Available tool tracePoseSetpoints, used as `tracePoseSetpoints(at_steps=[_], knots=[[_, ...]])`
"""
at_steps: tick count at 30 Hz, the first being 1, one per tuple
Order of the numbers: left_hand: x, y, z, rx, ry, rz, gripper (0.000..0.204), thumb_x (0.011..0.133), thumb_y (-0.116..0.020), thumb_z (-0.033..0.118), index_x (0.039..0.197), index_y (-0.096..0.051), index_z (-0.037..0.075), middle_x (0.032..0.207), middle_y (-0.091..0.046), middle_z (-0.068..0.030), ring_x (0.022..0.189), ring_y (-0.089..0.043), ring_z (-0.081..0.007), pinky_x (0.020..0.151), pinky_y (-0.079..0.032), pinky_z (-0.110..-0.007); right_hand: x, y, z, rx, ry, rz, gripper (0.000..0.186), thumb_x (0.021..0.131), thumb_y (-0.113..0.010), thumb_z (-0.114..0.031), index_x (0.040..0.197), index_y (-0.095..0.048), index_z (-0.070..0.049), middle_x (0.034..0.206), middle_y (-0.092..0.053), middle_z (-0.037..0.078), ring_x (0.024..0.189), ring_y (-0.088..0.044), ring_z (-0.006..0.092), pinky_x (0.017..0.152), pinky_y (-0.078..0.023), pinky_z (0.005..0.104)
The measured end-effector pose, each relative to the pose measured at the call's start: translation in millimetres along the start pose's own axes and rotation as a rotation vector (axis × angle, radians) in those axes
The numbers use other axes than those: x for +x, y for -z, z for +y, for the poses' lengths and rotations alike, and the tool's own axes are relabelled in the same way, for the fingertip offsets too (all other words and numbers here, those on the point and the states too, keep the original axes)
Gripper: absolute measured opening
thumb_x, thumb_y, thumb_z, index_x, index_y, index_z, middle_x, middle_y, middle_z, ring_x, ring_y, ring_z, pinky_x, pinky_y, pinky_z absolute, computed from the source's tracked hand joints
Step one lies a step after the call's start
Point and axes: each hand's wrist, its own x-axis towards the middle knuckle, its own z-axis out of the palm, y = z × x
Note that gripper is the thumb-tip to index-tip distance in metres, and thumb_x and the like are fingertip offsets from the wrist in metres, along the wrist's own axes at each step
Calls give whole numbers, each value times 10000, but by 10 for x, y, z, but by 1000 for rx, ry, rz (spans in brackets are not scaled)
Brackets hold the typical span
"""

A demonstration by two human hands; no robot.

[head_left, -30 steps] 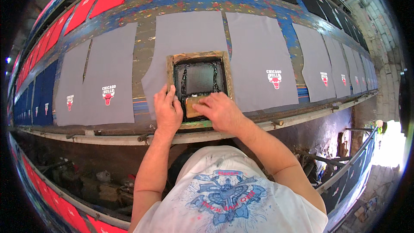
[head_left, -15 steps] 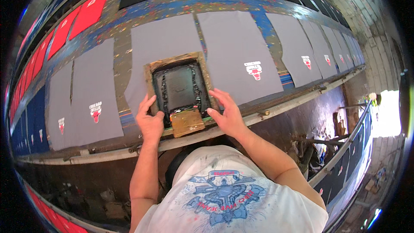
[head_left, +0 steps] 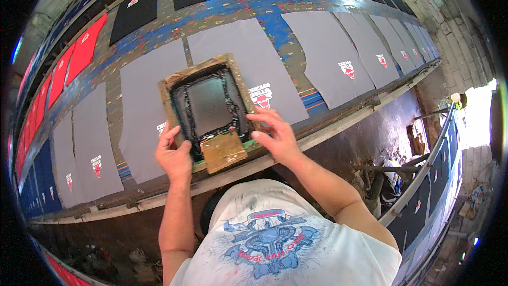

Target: The person uses a squeegee to spread black ink across a screen printing frame placed over t-shirts. The person repeatedly moves the squeegee back and forth to evenly coat the screen, then lifts the frame to reveal printed shirts underneath.

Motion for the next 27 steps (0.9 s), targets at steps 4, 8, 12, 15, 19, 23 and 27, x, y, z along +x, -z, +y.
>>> tracePoseSetpoints(at_steps=[4,8,12,15,19,23,27], knots=[[-215,-809,-121,-29,-7,-42,496,793,-714,-199,1242,-787,1,1691,-559,-236,1526,-582,-303,1239,-483,-399,-52,743,303,106,-63,34,419,985,-798,-150,1403,-784,-115,1614,-585,184,1464,-580,277,1126,-527,406],[-437,-1322,-151,31,-37,-36,454,789,-715,-189,1190,-796,8,1688,-567,-232,1519,-588,-299,1223,-489,-393,-56,1205,548,42,-65,49,403,988,-799,-141,1390,-790,-113,1617,-582,180,1438,-592,263,1077,-521,371],[-545,-1540,-149,74,-8,-26,422,782,-725,-174,1154,-802,7,1684,-573,-230,1512,-594,-298,1221,-487,-392,-47,1464,695,34,-66,31,405,972,-812,-144,1376,-793,-110,1591,-604,188,1432,-597,278,1087,-514,377],[-580,-1597,-177,65,-2,-20,410,776,-730,-173,1143,-801,-3,1691,-564,-240,1504,-601,-298,1220,-485,-389,-58,1551,751,38,-58,12,408,960,-824,-149,1365,-796,-108,1570,-618,195,1431,-601,299,1107,-510,391],[-573,-1607,-217,10,50,-14,402,770,-737,-187,1130,-798,-20,1711,-536,-253,1489,-611,-291,1211,-490,-386,-59,1582,782,17,-34,-10,405,951,-835,-158,1352,-796,-111,1556,-625,210,1449,-597,336,1171,-490,424],[-568,-1605,-239,1,105,-8,391,769,-742,-199,1116,-794,-27,1717,-526,-260,1466,-624,-279,1196,-503,-386,-57,1620,797,-69,-7,-56,399,993,-755,-78,1391,-780,-67,1619,-566,165,1420,-592,234,1124,-514,379],[-566,-1596,-242,7,118,-11,395,771,-738,-203,1123,-788,-30,1710,-534,-261,1454,-632,-277,1190,-508,-383,-52,1609,818,-11,-26,-35,418,944,-836,-167,1358,-790,-120,1559,-619,228,1484,-578,383,1246,-442,458]])
